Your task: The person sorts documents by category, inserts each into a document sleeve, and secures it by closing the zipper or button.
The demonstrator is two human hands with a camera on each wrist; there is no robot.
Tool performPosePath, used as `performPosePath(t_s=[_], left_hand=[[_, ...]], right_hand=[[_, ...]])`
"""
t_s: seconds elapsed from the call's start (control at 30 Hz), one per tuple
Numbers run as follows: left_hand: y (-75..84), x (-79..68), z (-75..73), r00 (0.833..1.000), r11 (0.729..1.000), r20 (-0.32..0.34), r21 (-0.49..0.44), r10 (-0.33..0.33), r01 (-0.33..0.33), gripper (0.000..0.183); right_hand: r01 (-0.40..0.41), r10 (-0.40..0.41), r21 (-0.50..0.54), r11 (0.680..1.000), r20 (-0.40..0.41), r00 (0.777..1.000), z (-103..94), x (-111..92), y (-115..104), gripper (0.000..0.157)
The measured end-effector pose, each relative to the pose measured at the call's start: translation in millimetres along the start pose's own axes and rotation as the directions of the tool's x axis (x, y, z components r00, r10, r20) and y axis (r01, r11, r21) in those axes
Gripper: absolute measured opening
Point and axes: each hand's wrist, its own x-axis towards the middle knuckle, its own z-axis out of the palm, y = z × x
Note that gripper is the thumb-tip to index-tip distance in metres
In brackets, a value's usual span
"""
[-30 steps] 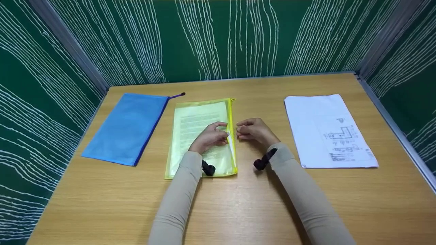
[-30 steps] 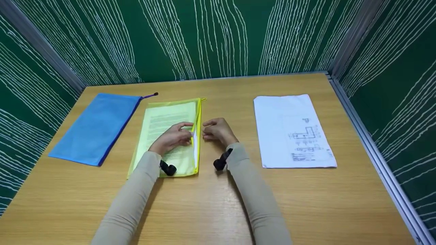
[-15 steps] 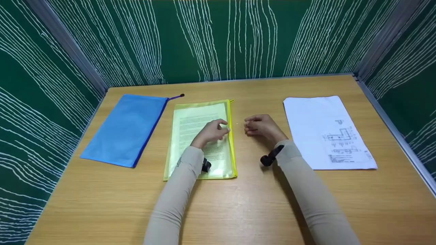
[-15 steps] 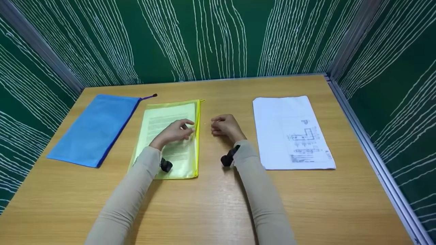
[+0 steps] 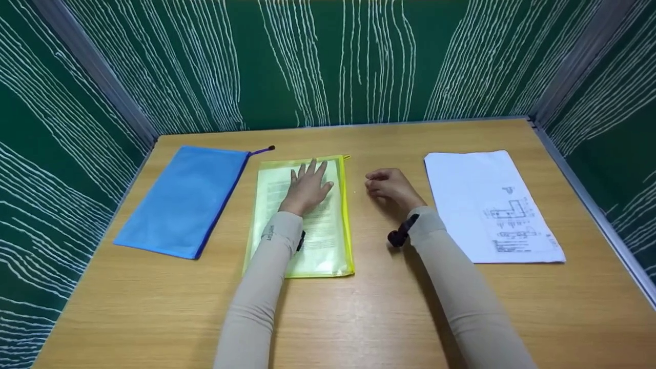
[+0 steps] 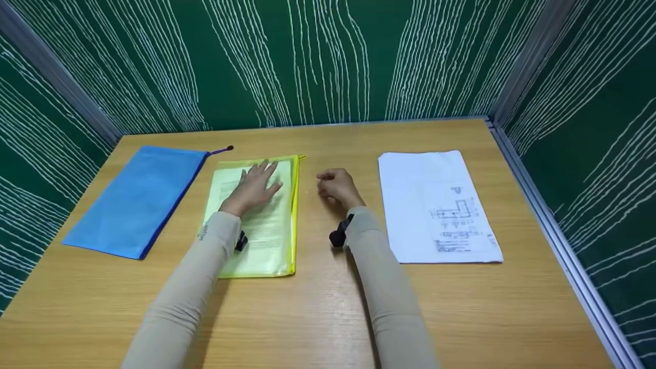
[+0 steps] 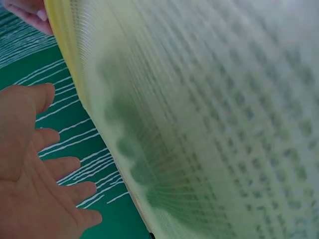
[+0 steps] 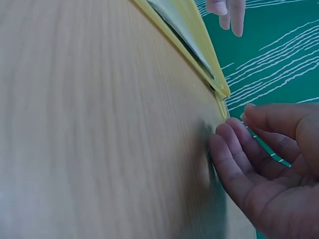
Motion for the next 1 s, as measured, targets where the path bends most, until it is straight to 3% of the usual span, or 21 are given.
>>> performPosePath(t_s=[0.2, 0.43, 0.67, 0.87, 1.0], left_hand=[[-7.2, 7.1, 2.7, 1.0, 0.996, 0.026, 0.092, -0.016, 0.013, 0.065], [-10.4, 12.1, 7.8, 0.994, 0.981, 0.103, 0.191, -0.042, 0.021, 0.067], [-8.3, 10.7, 10.6, 0.977, 0.984, 0.203, 0.175, -0.063, 0.027, 0.066], [-5.2, 12.1, 11.4, 0.978, 0.983, 0.198, 0.183, -0.063, 0.026, 0.065], [-2.2, 12.6, 13.6, 0.979, 0.982, 0.193, 0.189, -0.064, 0.027, 0.065]], right_hand=[[-0.003, 0.003, -0.026, 1.0, -0.016, 1.0, 7.1, 9, -7, 0.032], [0.034, -0.036, -0.048, 0.998, -0.034, 0.999, 12.3, 18, -13, 0.036], [0.079, -0.083, -0.123, 0.989, -0.028, 0.996, 15.2, 26, -13, 0.041], [0.045, -0.053, -0.14, 0.989, -0.056, 0.997, 16.1, 35, -17, 0.043], [0.06, -0.074, -0.173, 0.983, -0.075, 0.994, 18.1, 42, -20, 0.044]])
